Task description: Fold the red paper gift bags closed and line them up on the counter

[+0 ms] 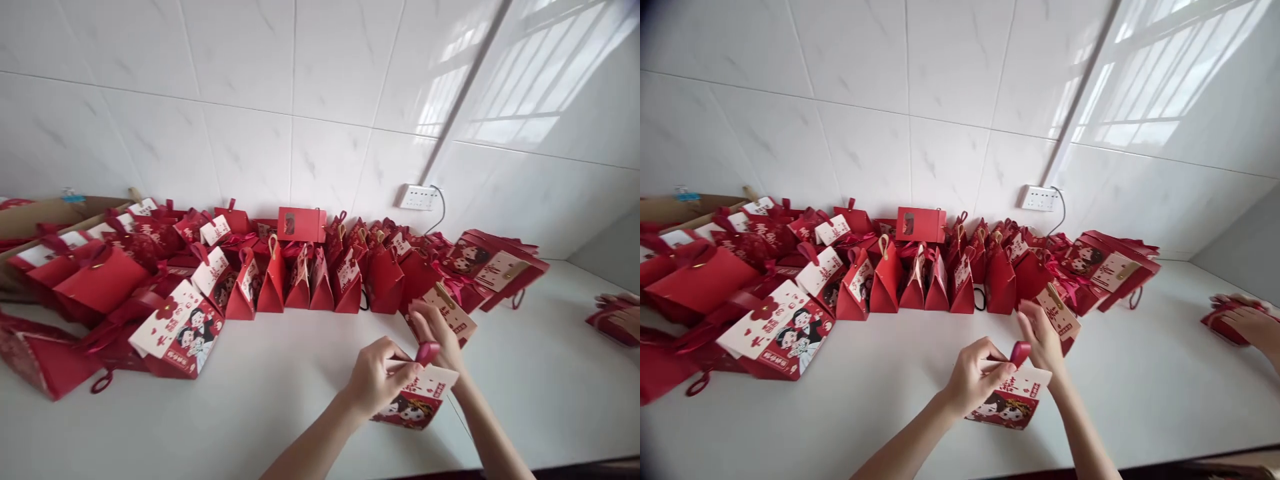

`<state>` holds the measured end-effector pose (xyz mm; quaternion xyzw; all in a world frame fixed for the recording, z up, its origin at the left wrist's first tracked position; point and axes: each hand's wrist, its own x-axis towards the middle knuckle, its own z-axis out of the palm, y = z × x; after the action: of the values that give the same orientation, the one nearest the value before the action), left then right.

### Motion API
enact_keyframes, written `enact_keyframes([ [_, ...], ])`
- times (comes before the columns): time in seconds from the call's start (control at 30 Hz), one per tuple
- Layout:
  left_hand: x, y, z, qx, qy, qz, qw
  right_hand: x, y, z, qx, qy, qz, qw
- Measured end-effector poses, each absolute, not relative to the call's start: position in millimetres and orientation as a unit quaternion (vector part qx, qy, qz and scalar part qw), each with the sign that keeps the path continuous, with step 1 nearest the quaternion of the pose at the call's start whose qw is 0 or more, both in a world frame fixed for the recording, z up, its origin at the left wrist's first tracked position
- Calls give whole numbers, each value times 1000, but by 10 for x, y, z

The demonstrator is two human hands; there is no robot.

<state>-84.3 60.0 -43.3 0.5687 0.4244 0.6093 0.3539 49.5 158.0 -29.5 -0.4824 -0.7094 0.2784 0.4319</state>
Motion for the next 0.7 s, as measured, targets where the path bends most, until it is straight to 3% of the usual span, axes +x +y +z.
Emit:
enact_keyframes([
  [0.07, -828, 598, -436, 567, 430, 611, 347, 739, 1301, -379, -455, -667, 441, 392],
  [0.13, -814, 602, -435, 565, 436, 610, 343, 909, 1049, -547, -430, -602, 510, 439],
  [0.33, -828, 588, -394, 575, 447, 591, 347, 703, 599, -974, -549, -530, 367, 531],
  [0.43, -871, 578, -353, 579, 457, 587, 333, 503, 618, -960, -524, -560, 313, 561],
  [0.7, -967, 604, -286, 611, 460, 590, 257, 334, 680, -892, -390, -593, 367, 602],
])
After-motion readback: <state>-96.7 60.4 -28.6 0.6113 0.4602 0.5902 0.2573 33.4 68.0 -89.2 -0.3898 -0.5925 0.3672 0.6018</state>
